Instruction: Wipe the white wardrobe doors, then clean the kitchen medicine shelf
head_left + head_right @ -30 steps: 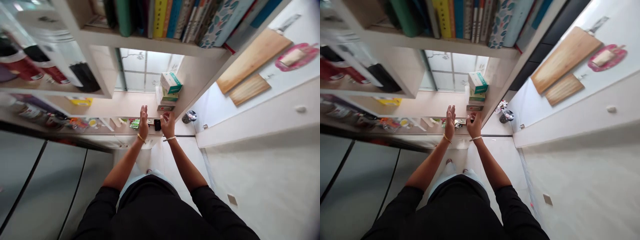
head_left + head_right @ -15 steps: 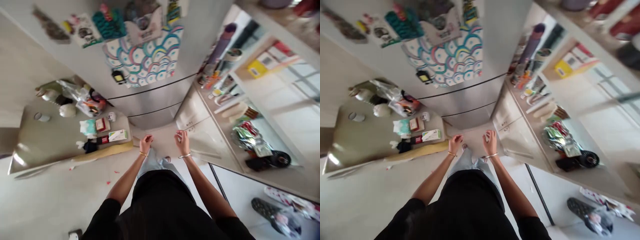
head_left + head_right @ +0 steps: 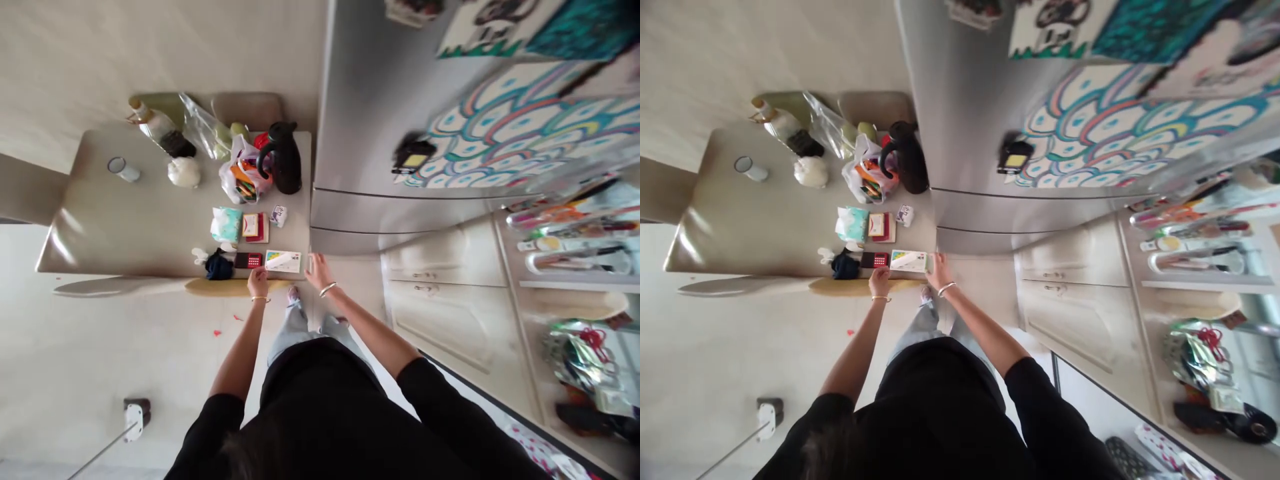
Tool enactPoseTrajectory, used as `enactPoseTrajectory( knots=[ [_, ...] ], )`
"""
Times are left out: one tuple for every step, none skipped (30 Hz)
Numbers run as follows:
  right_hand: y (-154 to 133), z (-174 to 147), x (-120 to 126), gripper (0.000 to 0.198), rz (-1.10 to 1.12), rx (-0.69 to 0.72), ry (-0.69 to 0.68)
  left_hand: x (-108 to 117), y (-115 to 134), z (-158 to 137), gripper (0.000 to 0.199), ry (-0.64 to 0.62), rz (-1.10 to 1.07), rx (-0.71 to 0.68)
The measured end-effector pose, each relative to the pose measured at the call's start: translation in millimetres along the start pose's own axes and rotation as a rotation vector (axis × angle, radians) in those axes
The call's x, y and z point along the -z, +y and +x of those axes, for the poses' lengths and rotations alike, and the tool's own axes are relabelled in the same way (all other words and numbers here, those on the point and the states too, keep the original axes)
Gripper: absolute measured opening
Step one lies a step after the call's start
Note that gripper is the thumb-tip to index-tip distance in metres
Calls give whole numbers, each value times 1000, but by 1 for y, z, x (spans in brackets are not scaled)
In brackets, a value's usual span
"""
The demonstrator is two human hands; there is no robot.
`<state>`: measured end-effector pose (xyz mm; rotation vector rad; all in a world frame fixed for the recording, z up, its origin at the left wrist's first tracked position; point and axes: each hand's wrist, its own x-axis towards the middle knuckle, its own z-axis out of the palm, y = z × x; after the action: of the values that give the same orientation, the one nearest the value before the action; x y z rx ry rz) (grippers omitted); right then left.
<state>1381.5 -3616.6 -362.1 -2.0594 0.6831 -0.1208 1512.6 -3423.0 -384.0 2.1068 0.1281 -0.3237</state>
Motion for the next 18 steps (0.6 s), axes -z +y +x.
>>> enactPoseTrajectory(
  knots=[
    [-7, 12, -14, 54, -41, 13, -47, 3, -3, 14, 11, -17, 31, 9],
    [-12, 23, -27, 57, -81, 29, -94, 6, -5, 26, 14, -40, 62, 15],
    [-17, 34, -39, 59, -120, 44, -139, 8, -8, 38, 17, -64, 94, 20],
    [-21, 44, -51, 61, -158, 57, -181, 9, -11, 48, 21, -90, 127, 22],
    [-24, 54, -63, 63, -195, 65, -217, 10, -13, 56, 24, -115, 159, 22],
    [-26, 63, -73, 64, -230, 69, -248, 11, -16, 64, 28, -139, 191, 20],
    [-27, 71, -83, 64, -263, 69, -274, 11, -19, 69, 31, -162, 222, 16],
    [-27, 78, -91, 63, -292, 66, -296, 10, -22, 74, 34, -187, 250, 9],
    [-27, 84, -98, 60, -316, 62, -315, 9, -26, 77, 38, -214, 276, 1],
    [-25, 88, -103, 57, -336, 60, -329, 7, -29, 80, 40, -242, 300, -6],
    [-24, 91, -107, 51, -352, 58, -340, 4, -32, 82, 43, -270, 321, -11],
    [-22, 94, -110, 45, -363, 58, -345, 2, -35, 82, 44, -296, 340, -15],
    [-20, 95, -110, 39, -371, 58, -345, -1, -38, 83, 46, -321, 357, -18],
    [-18, 97, -110, 33, -378, 56, -340, -4, -41, 83, 47, -342, 370, -22],
    [-15, 100, -108, 29, -383, 48, -330, -7, -42, 83, 48, -359, 381, -26],
    [-13, 103, -106, 27, -389, 31, -315, -9, -44, 82, 50, -374, 389, -31],
    [-9, 108, -103, 27, -397, 4, -294, -12, -44, 82, 51, -385, 394, -37],
    [-6, 114, -99, 29, -405, -32, -267, -14, -45, 82, 53, -394, 397, -43]
  ],
)
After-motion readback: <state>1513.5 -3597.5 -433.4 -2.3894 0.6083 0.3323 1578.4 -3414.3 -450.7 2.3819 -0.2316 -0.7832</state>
